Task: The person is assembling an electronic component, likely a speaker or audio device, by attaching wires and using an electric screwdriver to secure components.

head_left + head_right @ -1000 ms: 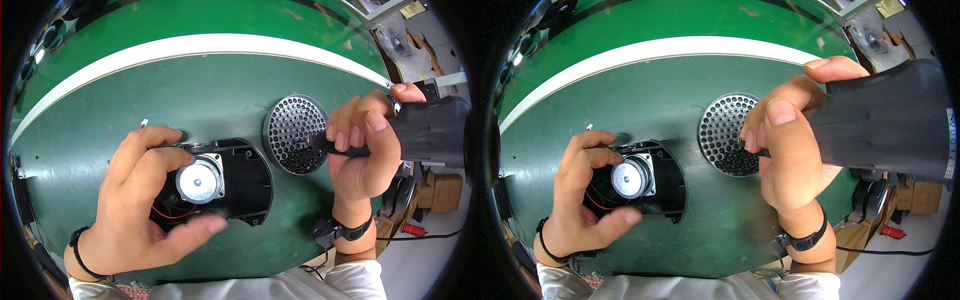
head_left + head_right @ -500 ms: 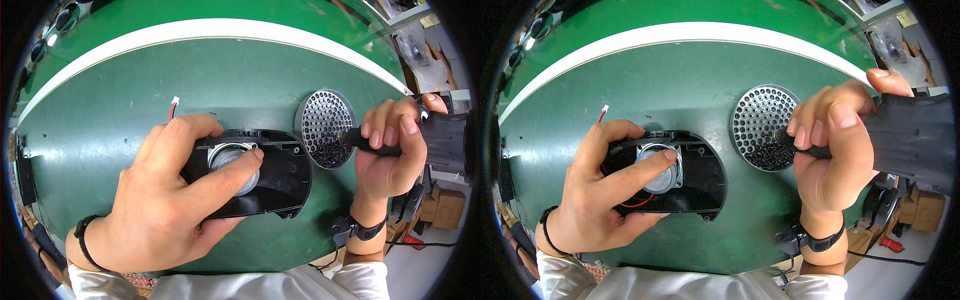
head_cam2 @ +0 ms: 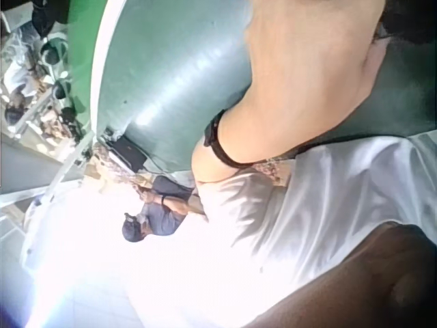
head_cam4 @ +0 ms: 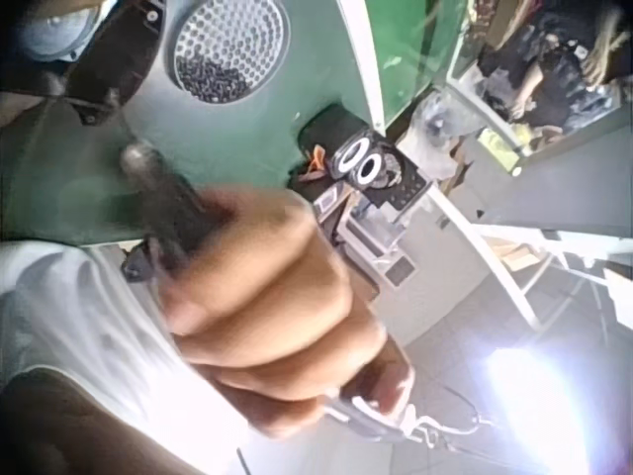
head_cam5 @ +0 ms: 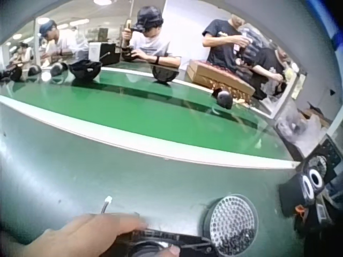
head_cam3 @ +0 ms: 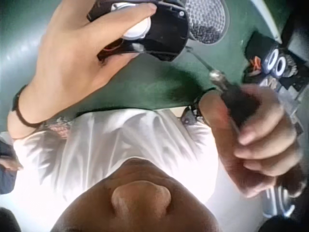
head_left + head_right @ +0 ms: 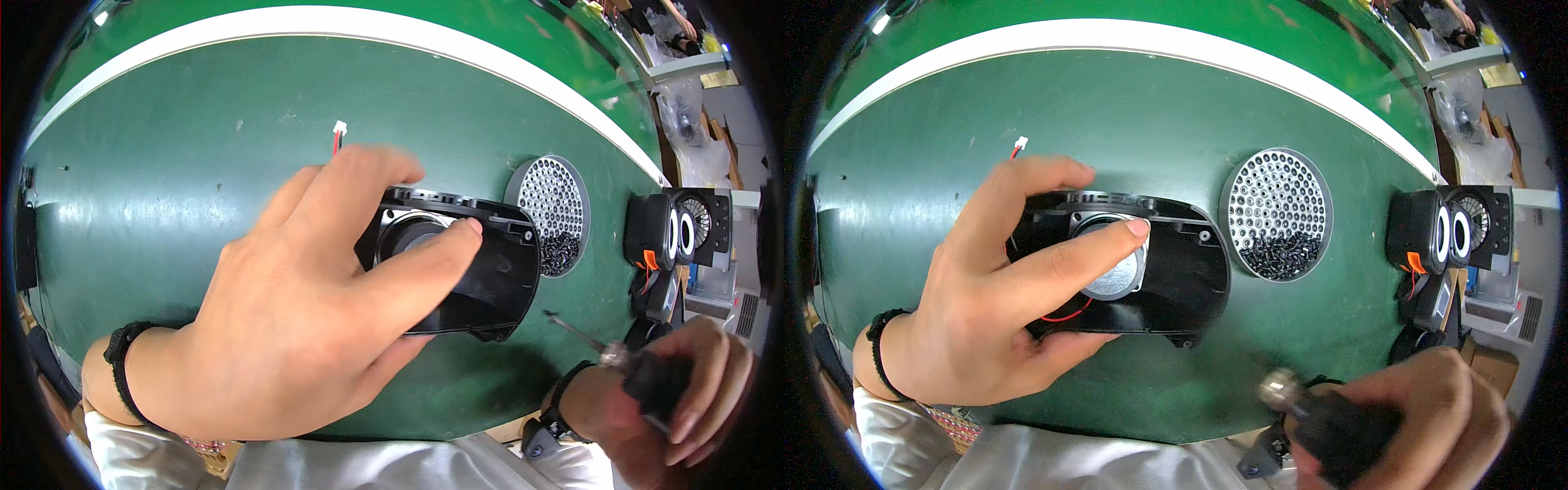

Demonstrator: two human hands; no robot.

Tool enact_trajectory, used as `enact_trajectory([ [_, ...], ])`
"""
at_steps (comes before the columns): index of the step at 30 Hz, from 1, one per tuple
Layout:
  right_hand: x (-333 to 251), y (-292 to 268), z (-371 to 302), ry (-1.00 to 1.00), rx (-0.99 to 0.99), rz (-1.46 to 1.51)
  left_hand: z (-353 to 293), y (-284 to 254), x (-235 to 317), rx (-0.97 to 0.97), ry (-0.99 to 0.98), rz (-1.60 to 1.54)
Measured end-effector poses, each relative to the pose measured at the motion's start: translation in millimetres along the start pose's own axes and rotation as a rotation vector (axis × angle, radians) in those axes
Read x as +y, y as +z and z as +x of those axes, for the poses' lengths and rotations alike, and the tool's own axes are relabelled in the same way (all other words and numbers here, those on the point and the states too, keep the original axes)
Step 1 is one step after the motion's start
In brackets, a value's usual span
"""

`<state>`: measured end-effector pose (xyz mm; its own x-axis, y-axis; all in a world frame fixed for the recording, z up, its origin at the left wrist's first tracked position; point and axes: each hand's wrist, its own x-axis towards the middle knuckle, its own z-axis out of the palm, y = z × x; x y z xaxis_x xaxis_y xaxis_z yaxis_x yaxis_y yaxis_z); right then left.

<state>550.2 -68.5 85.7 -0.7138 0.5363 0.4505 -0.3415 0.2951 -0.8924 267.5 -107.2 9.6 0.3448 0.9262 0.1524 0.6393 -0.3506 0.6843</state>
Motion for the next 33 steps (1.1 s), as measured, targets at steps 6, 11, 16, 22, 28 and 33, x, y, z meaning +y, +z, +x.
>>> enact_trajectory([
  [6,67.0,21.9,24.9,-0.474,-0.047,0.084,-12.2,9.6,-11.3,0.127,0.165,0.026],
  [11,66.3,20.6,24.0,-0.291,-0.155,0.017,-5.4,11.7,-8.9,0.106,0.192,0.060],
  [16,54.3,78.8,12.3,0.058,0.580,-0.226,-5.0,10.5,-1.3,0.098,0.061,-0.002],
  [22,70.3,79.8,22.4,-0.056,0.501,-0.186,11.7,-8.4,10.5,-0.005,0.189,0.140],
  [28,85.4,81.2,27.8,-0.153,0.554,-0.173,10.0,-7.1,5.2,0.034,0.212,0.118],
  [33,84.5,81.7,25.8,-0.159,0.544,-0.151,10.4,-5.7,5.5,0.040,0.208,0.047],
])
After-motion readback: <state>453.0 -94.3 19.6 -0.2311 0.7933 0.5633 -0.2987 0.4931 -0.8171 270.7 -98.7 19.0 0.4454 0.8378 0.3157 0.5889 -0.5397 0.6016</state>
